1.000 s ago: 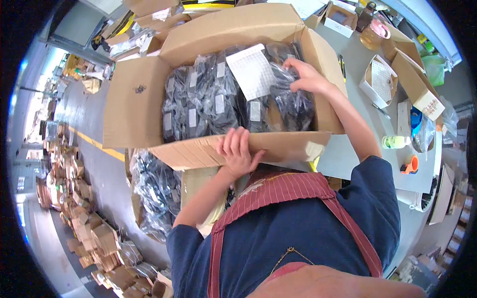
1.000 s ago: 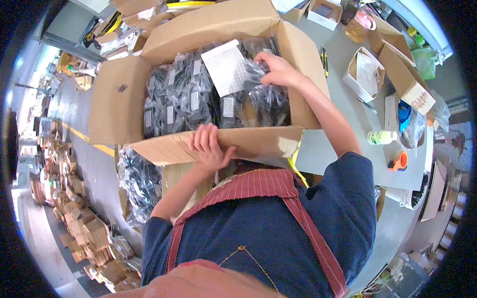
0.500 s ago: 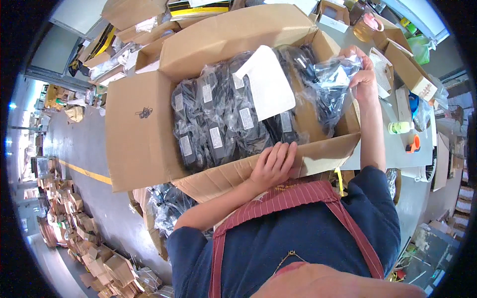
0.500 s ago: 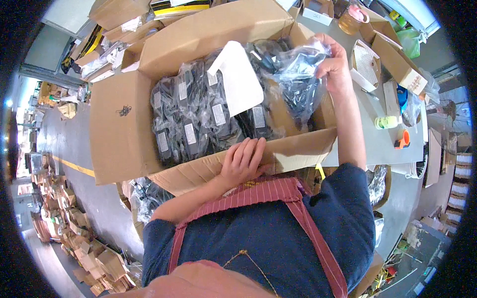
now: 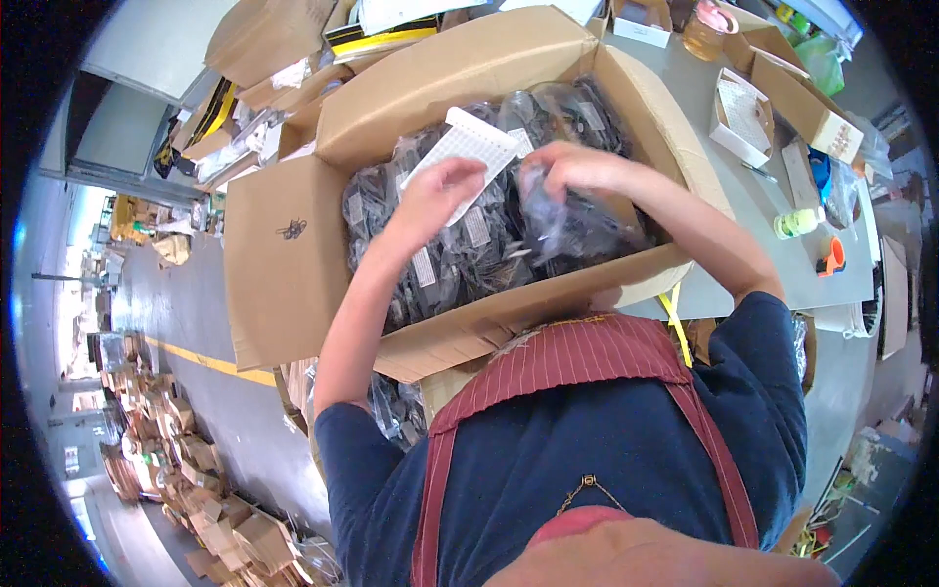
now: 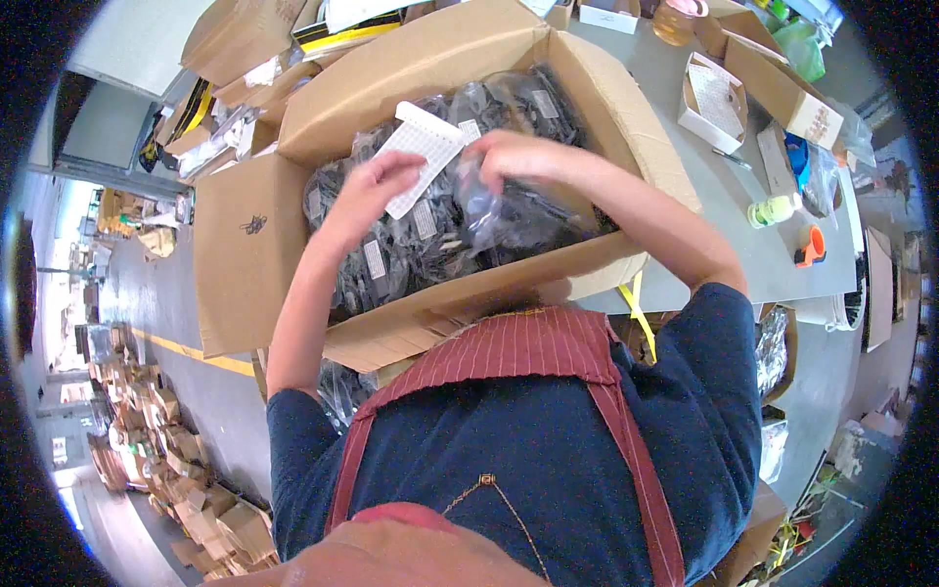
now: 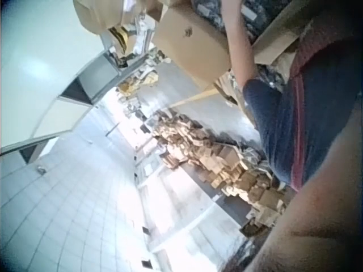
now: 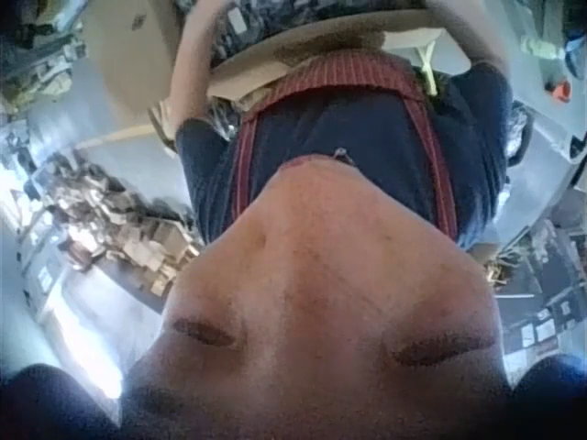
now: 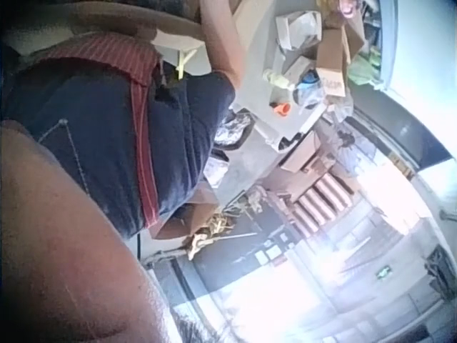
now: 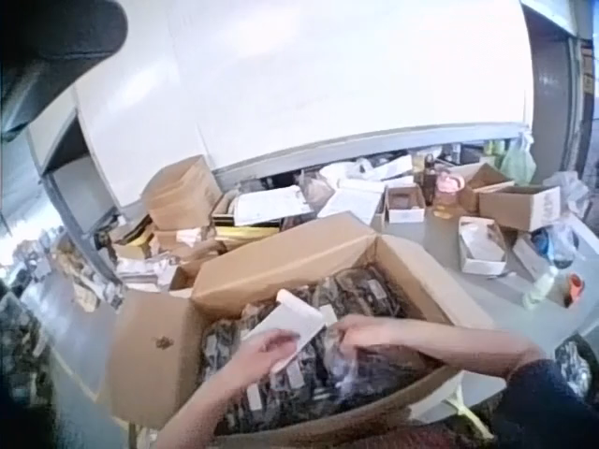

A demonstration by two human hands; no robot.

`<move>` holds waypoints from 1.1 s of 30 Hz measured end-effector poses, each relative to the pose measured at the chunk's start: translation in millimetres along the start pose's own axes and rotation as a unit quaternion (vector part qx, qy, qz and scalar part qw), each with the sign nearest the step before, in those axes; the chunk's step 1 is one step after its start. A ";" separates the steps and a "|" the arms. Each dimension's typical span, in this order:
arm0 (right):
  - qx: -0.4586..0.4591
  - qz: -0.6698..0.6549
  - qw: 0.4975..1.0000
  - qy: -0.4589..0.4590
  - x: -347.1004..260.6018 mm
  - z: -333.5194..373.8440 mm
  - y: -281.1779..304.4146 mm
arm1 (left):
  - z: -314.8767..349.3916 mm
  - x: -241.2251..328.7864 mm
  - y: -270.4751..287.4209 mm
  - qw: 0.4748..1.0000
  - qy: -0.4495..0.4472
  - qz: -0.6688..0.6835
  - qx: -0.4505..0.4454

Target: The person sorts through a box of power cables, removing them from plastic bags and placing them back in the box while handling a sheet of white labels.

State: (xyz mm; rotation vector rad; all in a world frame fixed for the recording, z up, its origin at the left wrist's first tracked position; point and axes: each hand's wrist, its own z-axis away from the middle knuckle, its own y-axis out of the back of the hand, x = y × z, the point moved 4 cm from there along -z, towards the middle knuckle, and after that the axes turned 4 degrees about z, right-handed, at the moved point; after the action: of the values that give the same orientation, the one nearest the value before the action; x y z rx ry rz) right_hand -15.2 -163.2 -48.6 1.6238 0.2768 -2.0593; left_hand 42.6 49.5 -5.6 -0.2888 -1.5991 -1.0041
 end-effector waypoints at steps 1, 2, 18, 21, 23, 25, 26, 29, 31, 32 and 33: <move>0.019 -0.047 0.999 -0.018 5.6 1.2 -7.4 | -15.5 -2.7 7.5 0.998 -0.003 -0.050 0.028; 0.016 0.033 0.999 -0.008 4.3 3.5 -9.4 | -29.1 0.8 13.9 0.984 -0.061 -0.148 0.073; -0.128 0.458 0.852 0.220 -56.2 -19.7 -42.3 | -63.6 -83.0 30.9 0.917 -0.058 -0.367 0.147; -0.371 0.544 0.749 0.073 -32.2 -22.2 -102.4 | -58.0 -76.3 24.8 0.906 -0.089 -0.383 0.155; -0.322 0.558 0.757 0.112 -11.7 -29.3 -116.1 | -56.1 -71.3 22.2 0.900 -0.120 -0.388 0.160; -0.328 0.510 0.793 0.054 -5.2 -30.8 -114.8 | -55.0 -59.3 18.3 0.899 -0.118 -0.391 0.159; -0.327 0.452 0.825 0.093 2.2 -30.7 -114.2 | -53.9 -53.3 15.7 0.900 -0.120 -0.387 0.161; -0.307 0.387 0.855 0.156 5.5 -24.1 -113.5 | -51.4 -45.6 9.0 0.889 -0.136 -0.406 0.162; -0.286 0.385 0.859 0.182 1.6 -22.3 -111.9 | -51.2 -44.1 6.7 0.875 -0.154 -0.430 0.161; -0.291 0.378 0.866 0.152 2.4 -24.1 -111.0 | -50.9 -44.9 5.4 0.872 -0.181 -0.428 0.155; -0.295 0.370 0.873 0.122 2.9 -25.5 -109.0 | -51.2 -45.8 4.4 0.868 -0.208 -0.426 0.148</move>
State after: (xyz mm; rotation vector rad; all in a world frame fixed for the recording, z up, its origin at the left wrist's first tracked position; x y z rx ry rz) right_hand -48.3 -59.3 -73.8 1.3046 0.2763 -1.0508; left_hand 94.4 29.8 -46.4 0.5059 -2.3263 -1.3779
